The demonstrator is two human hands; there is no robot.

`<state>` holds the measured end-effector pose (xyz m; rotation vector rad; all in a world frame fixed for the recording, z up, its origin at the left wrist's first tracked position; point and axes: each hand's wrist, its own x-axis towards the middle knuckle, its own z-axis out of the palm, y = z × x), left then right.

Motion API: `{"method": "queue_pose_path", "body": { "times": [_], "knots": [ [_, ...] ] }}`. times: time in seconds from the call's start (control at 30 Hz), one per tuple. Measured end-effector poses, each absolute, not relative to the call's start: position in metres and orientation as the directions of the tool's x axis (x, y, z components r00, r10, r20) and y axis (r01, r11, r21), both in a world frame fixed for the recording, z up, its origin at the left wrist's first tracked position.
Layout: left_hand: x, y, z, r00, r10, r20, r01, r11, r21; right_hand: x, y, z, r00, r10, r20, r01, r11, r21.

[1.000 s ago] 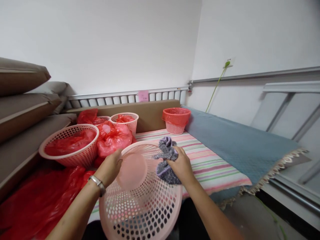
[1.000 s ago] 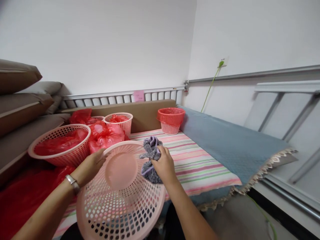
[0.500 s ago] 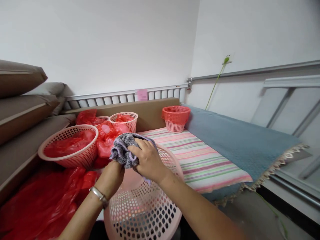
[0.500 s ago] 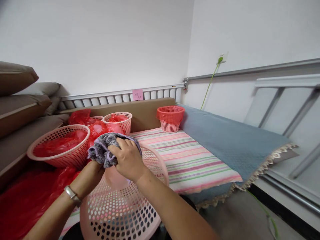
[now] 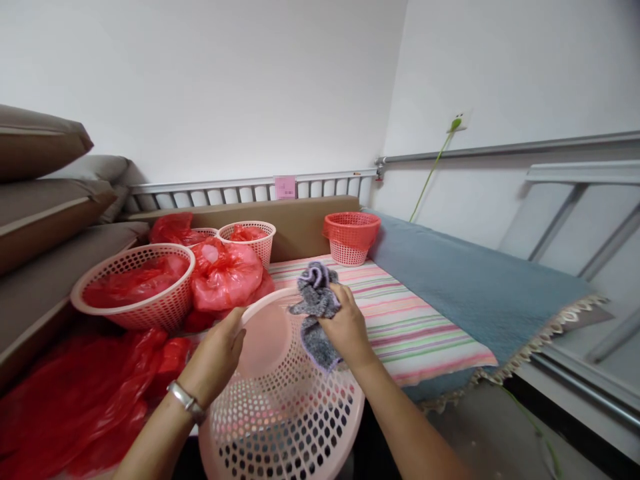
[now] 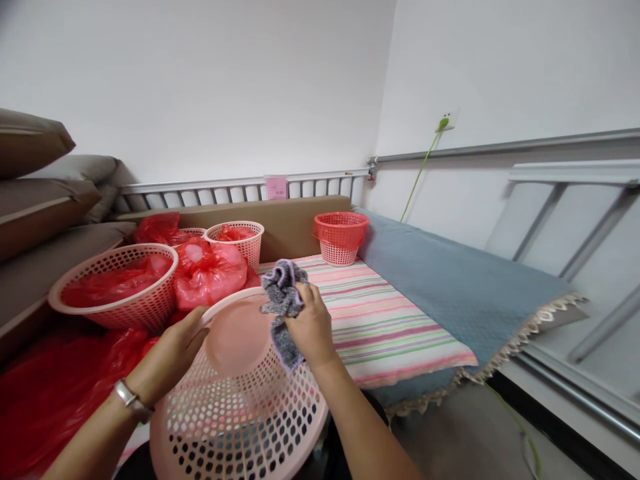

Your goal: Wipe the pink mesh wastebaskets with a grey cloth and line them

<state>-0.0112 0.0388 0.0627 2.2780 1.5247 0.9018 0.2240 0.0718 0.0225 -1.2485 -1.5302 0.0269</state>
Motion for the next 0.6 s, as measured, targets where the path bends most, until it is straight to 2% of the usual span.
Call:
{"method": "queue_pose_path", "body": {
  "times": [0.1, 0.2, 0.27, 0.4, 0.5, 0.6],
  "knots": [
    [-0.011, 0.033, 0.061, 0.251, 0.897, 0.363, 0.748, -0.418, 0.516, 0.241, 0.071, -0.001, 0.292, 0.720, 0.630, 0.657, 0.328, -0.679],
    [-0.002, 0.026, 0.063, 0.259, 0.895, 0.364, 0.758, -0.422, 0.498, 0.247, 0.070, -0.004, 0.300, 0.715, 0.631, 0.675, 0.308, -0.670],
    [0.006, 0.022, 0.066, 0.268, 0.894, 0.359, 0.769, -0.423, 0.479, 0.239, 0.068, 0.007, 0.231, 0.686, 0.690, 0.716, 0.360, -0.598],
    [0.017, 0.021, 0.066, 0.278, 0.882, 0.380, 0.794, -0.434, 0.426, 0.199, 0.060, 0.040, -0.019, 0.591, 0.806, 0.763, 0.530, -0.370],
    [0.014, 0.026, 0.060, 0.274, 0.873, 0.404, 0.825, -0.429, 0.367, 0.169, 0.050, 0.058, -0.231, 0.535, 0.812, 0.730, 0.648, -0.219],
    [0.006, 0.029, 0.054, 0.266, 0.888, 0.375, 0.846, -0.401, 0.350, 0.157, 0.043, 0.066, -0.331, 0.531, 0.780, 0.688, 0.702, -0.186]
  ]
}}
